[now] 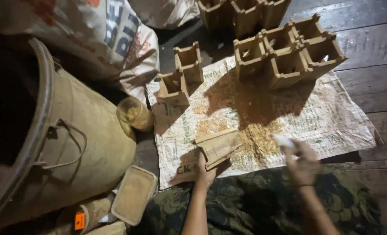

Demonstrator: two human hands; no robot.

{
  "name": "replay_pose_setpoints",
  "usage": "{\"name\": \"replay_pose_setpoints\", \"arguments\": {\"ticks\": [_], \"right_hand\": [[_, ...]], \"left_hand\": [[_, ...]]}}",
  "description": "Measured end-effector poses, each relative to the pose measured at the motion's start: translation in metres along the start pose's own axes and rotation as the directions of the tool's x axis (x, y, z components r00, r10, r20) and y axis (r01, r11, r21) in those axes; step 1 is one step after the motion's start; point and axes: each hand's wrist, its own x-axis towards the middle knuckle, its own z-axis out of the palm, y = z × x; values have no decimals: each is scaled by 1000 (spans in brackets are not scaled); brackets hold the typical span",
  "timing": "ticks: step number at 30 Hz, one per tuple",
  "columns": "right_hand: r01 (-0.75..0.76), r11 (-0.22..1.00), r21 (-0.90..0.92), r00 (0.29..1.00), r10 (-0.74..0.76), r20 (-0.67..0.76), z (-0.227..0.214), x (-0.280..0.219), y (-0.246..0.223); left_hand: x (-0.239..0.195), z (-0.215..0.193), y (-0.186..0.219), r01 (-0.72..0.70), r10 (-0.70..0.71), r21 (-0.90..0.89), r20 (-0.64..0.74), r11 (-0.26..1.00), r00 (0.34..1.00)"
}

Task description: Assembling small wooden boxes by applying glue to the edges of wooden pieces and joining them together.

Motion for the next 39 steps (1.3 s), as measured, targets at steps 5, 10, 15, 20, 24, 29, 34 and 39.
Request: {"name": "replay_pose_setpoints", "arguments": {"ticks": [5, 10, 15, 20, 24, 29, 34, 39], "right_hand": [[-336, 896, 292, 932, 362, -39, -72, 29, 35], [-256, 929, 266, 929, 312, -198, -98, 14, 182], [-401, 830, 388, 831, 507, -228, -91, -16, 265], [-412, 908, -71, 860, 362, -359, -67, -29, 324], [-414, 908, -62, 887, 387, -254, -72, -34, 330], [-476, 871, -119, 857, 429, -286, -45, -52, 408], [-551, 821, -150, 797, 463, -388, -29, -57, 444], [-769, 620, -155, 636, 718, -284, -8, -61, 477]], "left_hand": [[5, -5, -28, -93, 93, 18, 8, 996, 996], [17, -27, -7, -222, 170, 604, 142, 766, 975], [20, -21, 41, -476, 344, 772, 350, 421, 871], [43, -3, 53, -390, 160, 832, 356, 395, 921], [37, -11, 37, -546, 396, 789, 423, 282, 815], [39, -27, 47, -502, 387, 820, 384, 274, 838], [20, -32, 94, 149, -160, 718, -53, 680, 986], [42, -55, -2, 559, -789, -677, -52, 478, 612]]}}
